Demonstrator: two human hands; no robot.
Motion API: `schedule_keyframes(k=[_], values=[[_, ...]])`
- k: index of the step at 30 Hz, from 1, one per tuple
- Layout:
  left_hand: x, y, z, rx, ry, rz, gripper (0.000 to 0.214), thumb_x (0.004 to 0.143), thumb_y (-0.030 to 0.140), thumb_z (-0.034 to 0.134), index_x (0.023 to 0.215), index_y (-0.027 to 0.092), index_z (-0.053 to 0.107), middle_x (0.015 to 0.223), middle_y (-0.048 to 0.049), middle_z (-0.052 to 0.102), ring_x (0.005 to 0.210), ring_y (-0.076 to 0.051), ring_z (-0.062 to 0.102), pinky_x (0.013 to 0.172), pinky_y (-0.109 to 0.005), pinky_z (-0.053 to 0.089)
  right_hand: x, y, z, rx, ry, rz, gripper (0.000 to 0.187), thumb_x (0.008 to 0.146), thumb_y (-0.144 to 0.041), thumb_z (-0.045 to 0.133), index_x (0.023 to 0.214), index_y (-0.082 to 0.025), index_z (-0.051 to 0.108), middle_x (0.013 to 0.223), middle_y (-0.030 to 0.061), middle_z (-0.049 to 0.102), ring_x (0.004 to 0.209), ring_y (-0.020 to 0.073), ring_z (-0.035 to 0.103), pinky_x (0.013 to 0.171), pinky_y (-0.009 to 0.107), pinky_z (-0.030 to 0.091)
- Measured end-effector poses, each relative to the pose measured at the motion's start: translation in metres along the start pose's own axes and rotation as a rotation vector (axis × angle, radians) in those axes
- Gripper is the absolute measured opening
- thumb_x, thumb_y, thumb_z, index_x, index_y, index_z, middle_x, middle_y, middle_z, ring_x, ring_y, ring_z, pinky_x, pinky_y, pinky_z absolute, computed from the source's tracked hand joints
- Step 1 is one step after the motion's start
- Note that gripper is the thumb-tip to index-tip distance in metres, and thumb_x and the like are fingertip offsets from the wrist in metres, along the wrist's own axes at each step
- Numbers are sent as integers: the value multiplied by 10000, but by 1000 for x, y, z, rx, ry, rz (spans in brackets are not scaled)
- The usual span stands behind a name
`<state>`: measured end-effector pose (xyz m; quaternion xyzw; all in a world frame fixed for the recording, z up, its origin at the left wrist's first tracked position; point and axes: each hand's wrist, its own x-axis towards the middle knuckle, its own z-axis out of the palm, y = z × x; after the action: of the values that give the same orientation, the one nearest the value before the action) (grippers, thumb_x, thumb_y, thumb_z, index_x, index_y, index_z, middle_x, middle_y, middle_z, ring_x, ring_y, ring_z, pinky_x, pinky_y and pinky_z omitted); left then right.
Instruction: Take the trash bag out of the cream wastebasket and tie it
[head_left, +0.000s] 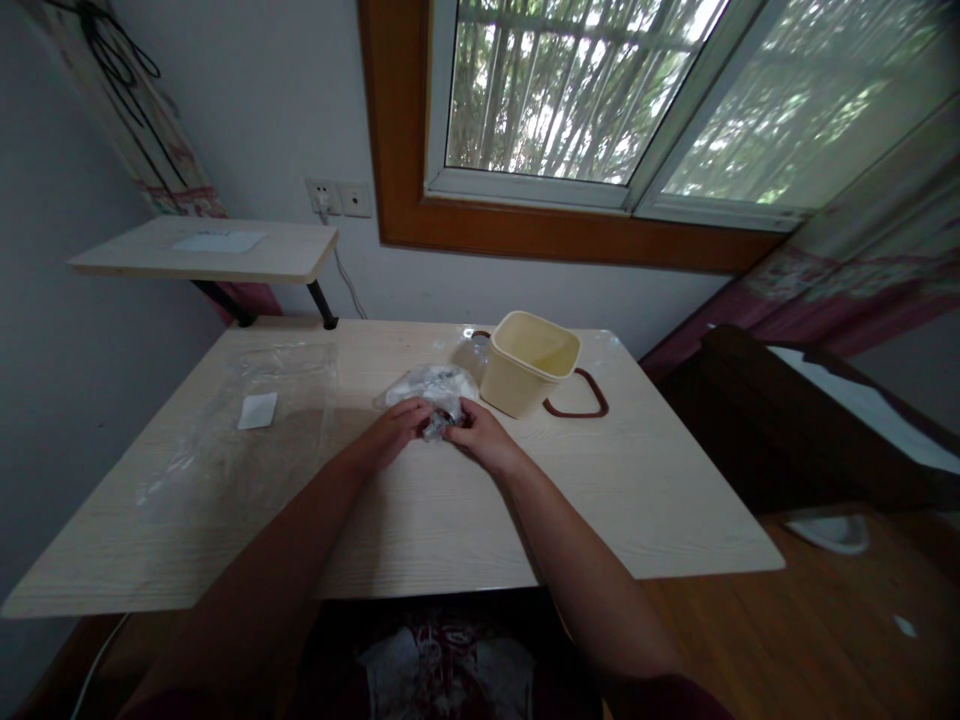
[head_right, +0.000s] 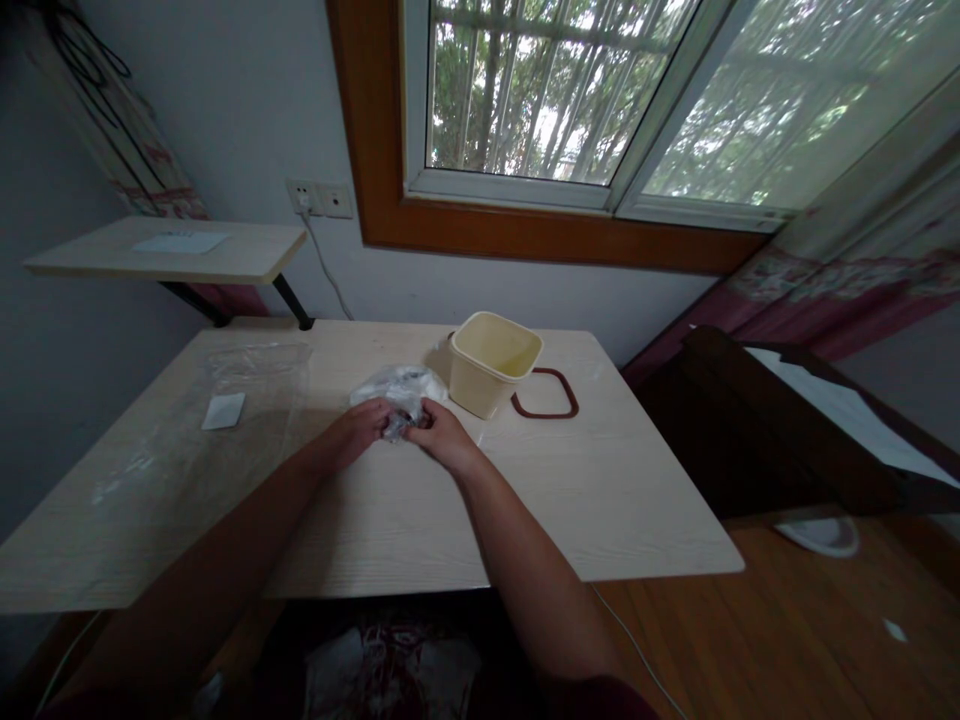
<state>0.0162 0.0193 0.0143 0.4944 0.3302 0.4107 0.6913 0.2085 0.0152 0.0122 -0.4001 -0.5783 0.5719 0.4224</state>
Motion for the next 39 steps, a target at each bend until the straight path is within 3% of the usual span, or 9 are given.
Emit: schedule_keyframes(k=[5,9,15,23,27,30,35,37,39], values=[[0,1,-1,129,-1,-5,318,750,413,767,817,166,578,765,-2,608,703,-122,562,674,-261,440,0,0,-3,-169,-5,-5,214,689,-268,714,872,-187,639,735,-37,536,658,125,422,608,252,313],[3,-4,-4,197,4,-5,371,659,344,842,820,169,558,847,-16,663,783,-138,614,744,-278,456,-1,3,-3,-245,40,-38,154,690,-247,691,811,-201,608,693,-45,513,641,125,401,596,252,298],[4,-7,-8,264,3,-15,381,640,349,860,839,162,594,871,-21,670,837,-158,631,821,-313,470,-2,-2,-2,-494,107,-124,173,701,-285,687,758,-196,550,685,-51,493,649,126,414,585,247,277],[1,-2,-7,292,31,4,337,667,330,840,797,158,581,821,-2,652,781,-137,611,764,-280,458,-3,-5,3,-701,146,-227,245,741,-281,694,721,-215,459,689,-44,479,639,130,421,586,251,257],[2,0,-1,297,90,26,340,665,323,835,783,160,562,752,22,609,712,-117,574,695,-254,431,-2,0,6,-658,165,-216,266,748,-330,701,719,-217,461,683,-46,478,638,130,423,578,250,261],[2,1,4,287,117,38,321,675,302,823,800,164,562,703,38,577,675,-110,551,662,-244,414,-1,2,3,-489,121,-163,245,756,-359,688,733,-214,492,663,-59,461,626,124,416,564,240,279],[3,0,-1,129,113,65,321,705,313,794,837,179,535,747,27,616,700,-115,579,675,-240,427,-1,1,0,-156,109,-63,327,752,-412,724,961,-212,573,721,-50,536,619,127,465,556,239,358],[5,-1,-6,133,144,95,329,704,313,798,839,181,528,748,29,617,697,-111,580,678,-238,429,-3,-2,1,-172,207,-144,306,793,-397,708,1005,-219,577,790,-21,584,659,141,509,596,262,415],[6,-1,-11,168,161,125,337,702,310,805,844,180,527,756,31,612,702,-107,581,689,-237,437,-7,-7,1,-300,314,-321,211,851,-328,662,1027,-227,605,890,17,607,747,163,555,676,300,466]])
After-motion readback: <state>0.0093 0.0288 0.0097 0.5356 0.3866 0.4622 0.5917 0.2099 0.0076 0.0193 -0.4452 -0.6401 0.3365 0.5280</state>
